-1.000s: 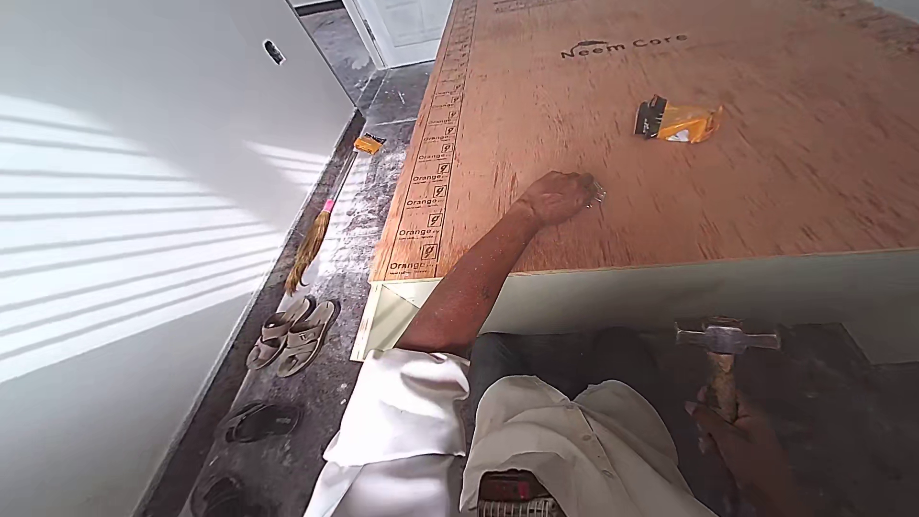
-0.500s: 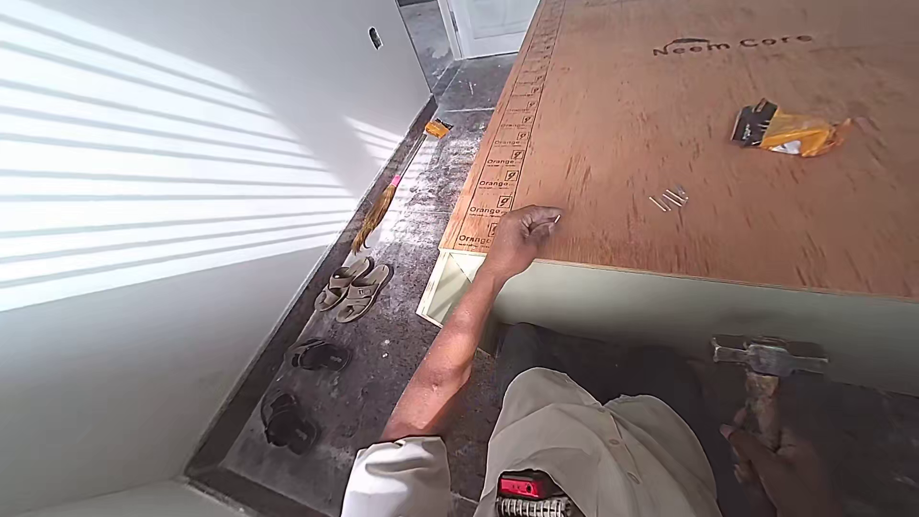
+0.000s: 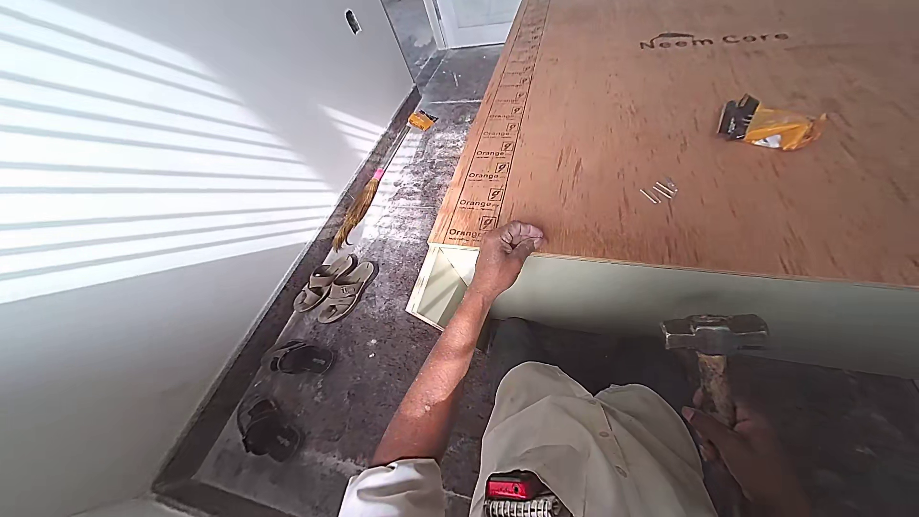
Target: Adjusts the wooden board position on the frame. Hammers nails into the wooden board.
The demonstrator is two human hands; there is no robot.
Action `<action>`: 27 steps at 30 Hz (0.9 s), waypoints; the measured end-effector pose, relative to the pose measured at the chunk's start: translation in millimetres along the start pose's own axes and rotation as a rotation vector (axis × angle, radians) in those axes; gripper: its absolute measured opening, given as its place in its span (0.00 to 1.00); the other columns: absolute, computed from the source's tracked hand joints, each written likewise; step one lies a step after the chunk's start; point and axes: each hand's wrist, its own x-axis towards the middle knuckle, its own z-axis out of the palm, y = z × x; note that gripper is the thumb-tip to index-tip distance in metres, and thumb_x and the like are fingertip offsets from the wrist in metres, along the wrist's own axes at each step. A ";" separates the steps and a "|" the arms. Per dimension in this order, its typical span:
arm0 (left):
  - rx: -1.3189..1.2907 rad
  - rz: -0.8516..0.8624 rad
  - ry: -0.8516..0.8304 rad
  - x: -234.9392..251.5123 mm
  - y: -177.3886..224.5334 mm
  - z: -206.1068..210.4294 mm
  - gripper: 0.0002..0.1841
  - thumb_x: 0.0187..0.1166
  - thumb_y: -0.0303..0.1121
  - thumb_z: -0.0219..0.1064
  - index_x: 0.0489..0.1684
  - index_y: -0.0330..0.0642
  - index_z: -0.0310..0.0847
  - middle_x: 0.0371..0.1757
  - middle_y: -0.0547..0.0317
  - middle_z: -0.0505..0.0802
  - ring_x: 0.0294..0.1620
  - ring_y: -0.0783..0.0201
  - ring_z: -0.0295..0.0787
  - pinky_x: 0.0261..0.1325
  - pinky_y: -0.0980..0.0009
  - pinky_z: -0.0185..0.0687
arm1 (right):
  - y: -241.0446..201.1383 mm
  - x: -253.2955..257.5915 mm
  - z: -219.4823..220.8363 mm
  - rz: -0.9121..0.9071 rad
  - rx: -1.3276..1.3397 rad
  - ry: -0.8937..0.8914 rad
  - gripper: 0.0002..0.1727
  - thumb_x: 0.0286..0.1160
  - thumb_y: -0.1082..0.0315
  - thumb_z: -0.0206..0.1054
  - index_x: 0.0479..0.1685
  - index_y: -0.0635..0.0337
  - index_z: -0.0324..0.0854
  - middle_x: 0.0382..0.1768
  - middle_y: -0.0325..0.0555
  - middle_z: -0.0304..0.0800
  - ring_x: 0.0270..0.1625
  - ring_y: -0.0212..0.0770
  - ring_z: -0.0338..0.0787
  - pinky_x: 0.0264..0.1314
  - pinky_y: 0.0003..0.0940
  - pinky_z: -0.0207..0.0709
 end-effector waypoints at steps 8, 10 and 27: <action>0.049 0.023 0.032 -0.7 -4.1 2.7 0.05 0.78 0.22 0.70 0.46 0.31 0.88 0.36 0.54 0.95 0.30 0.74 0.89 0.40 0.77 0.86 | -36.4 16.4 5.9 -0.246 0.032 -0.054 0.12 0.61 0.68 0.72 0.43 0.48 0.76 0.16 0.21 0.80 0.11 0.21 0.77 0.13 0.19 0.76; 0.062 0.032 0.031 -0.6 -5.3 3.3 0.06 0.76 0.21 0.71 0.47 0.31 0.88 0.37 0.53 0.96 0.32 0.72 0.91 0.43 0.74 0.88 | -50.6 23.7 7.8 -0.327 0.012 -0.065 0.11 0.64 0.61 0.74 0.41 0.46 0.77 0.16 0.20 0.79 0.12 0.21 0.77 0.13 0.19 0.75; 0.048 0.014 0.036 1.0 -8.2 5.8 0.22 0.70 0.18 0.75 0.64 0.30 0.79 0.38 0.55 0.98 0.35 0.69 0.95 0.46 0.69 0.91 | -252.3 86.7 81.2 -0.663 -1.088 -0.251 0.10 0.78 0.65 0.72 0.47 0.60 0.77 0.24 0.46 0.79 0.28 0.46 0.84 0.30 0.45 0.77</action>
